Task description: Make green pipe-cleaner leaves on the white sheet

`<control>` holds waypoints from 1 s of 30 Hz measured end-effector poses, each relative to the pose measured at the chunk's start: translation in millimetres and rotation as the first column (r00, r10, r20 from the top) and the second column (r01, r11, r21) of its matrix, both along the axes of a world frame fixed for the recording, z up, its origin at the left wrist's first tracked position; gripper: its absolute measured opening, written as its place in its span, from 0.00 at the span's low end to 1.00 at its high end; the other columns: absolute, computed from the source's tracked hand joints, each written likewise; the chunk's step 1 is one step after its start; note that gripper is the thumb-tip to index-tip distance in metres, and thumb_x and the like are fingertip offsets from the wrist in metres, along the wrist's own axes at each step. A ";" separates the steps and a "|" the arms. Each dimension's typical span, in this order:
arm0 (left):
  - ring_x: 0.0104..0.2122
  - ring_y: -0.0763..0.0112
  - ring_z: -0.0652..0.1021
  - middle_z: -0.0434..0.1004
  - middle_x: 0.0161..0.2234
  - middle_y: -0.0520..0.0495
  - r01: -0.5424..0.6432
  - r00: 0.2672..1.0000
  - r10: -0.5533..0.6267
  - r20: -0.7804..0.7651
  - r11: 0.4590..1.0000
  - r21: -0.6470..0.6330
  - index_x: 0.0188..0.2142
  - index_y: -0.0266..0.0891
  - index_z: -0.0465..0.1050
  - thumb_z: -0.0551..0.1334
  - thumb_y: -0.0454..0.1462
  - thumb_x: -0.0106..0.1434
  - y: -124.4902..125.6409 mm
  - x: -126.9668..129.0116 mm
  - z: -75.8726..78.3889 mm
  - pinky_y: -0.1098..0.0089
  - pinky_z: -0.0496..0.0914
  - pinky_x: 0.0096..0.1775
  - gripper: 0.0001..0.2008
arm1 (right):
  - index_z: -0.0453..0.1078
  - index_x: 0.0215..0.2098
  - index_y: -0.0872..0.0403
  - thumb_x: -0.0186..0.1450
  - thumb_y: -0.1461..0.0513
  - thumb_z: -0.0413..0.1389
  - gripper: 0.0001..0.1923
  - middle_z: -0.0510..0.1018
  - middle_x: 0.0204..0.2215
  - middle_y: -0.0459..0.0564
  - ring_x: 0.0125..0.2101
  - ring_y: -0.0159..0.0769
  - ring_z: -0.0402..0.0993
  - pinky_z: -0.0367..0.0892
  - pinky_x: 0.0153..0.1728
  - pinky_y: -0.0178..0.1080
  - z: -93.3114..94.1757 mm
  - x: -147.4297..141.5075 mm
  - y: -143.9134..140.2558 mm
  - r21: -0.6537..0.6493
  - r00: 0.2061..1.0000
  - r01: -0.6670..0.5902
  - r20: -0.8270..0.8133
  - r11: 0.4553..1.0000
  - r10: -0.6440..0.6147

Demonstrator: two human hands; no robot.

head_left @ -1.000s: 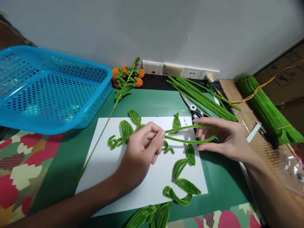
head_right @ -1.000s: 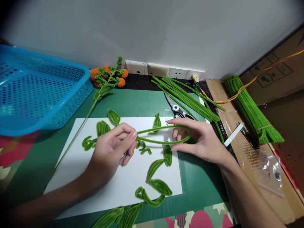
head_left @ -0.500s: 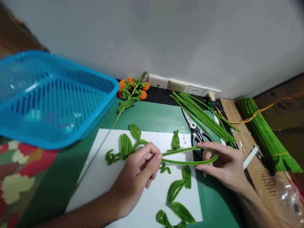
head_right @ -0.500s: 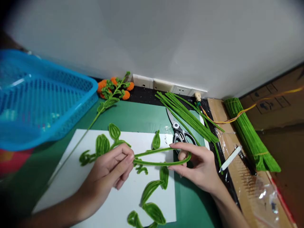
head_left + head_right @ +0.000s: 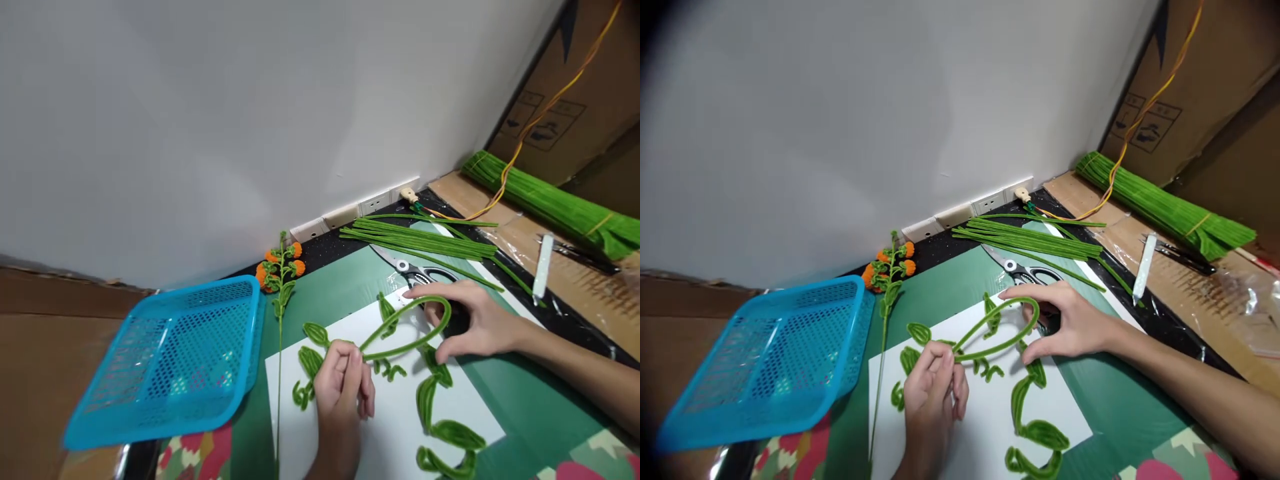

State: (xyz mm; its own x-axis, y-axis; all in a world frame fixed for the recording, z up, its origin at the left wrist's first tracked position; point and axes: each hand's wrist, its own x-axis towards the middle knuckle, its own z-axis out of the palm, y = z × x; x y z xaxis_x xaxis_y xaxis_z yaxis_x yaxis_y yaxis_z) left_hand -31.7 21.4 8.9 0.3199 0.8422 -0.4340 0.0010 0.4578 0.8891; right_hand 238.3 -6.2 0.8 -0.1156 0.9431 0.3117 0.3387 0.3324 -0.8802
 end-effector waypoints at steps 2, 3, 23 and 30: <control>0.15 0.78 0.61 0.59 0.16 0.59 0.016 0.999 -0.014 -0.042 1.000 0.027 0.31 0.42 0.62 0.66 0.56 0.67 -1.2 -0.1 0.8 0.75 0.52 0.19 0.24 | 0.73 0.61 0.54 0.60 0.49 0.73 0.36 0.79 0.28 0.44 0.25 0.33 0.75 0.71 0.28 0.33 -1.2 0.4 -1.4 0.038 0.999 0.036 0.022 0.999 -0.037; 0.15 0.78 0.61 0.59 0.16 0.59 0.039 0.997 -0.036 -0.068 0.998 0.043 0.31 0.42 0.62 0.65 0.56 0.67 -1.7 0.0 1.2 0.75 0.53 0.20 0.23 | 0.73 0.61 0.54 0.64 0.50 0.70 0.31 0.80 0.29 0.45 0.26 0.33 0.76 0.72 0.29 0.33 -1.4 0.4 -1.5 0.070 0.998 0.056 0.036 0.996 -0.059; 0.14 0.81 0.60 0.64 0.19 0.59 0.213 0.977 -0.205 -0.055 0.947 0.240 0.34 0.40 0.64 0.62 0.51 0.72 6.1 24.5 16.0 0.79 0.50 0.17 0.19 | 0.75 0.52 0.62 0.79 0.47 0.45 0.29 0.81 0.37 0.58 0.36 0.41 0.76 0.70 0.35 0.40 9.6 3.9 -2.0 0.617 0.737 -0.191 0.604 0.764 -0.303; 0.14 0.81 0.54 0.60 0.19 0.59 0.284 0.959 -0.270 -0.087 0.921 0.268 0.34 0.41 0.64 0.60 0.55 0.71 -2.1 12.1 10.3 0.76 0.47 0.18 0.21 | 0.77 0.49 0.63 0.73 0.43 0.55 0.30 0.85 0.36 0.57 0.32 0.43 0.80 0.70 0.31 0.43 4.6 -30.1 -8.9 0.772 0.681 -0.293 0.582 0.564 -0.444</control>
State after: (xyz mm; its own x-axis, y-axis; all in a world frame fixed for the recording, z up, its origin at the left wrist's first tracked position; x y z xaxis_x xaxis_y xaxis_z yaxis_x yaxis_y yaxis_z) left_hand -19.5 19.3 19.2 0.5424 0.8113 -0.2182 0.1374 0.1706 0.9757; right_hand 208.3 -15.2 5.4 -0.5640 0.3657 0.7404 0.7241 0.6501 0.2305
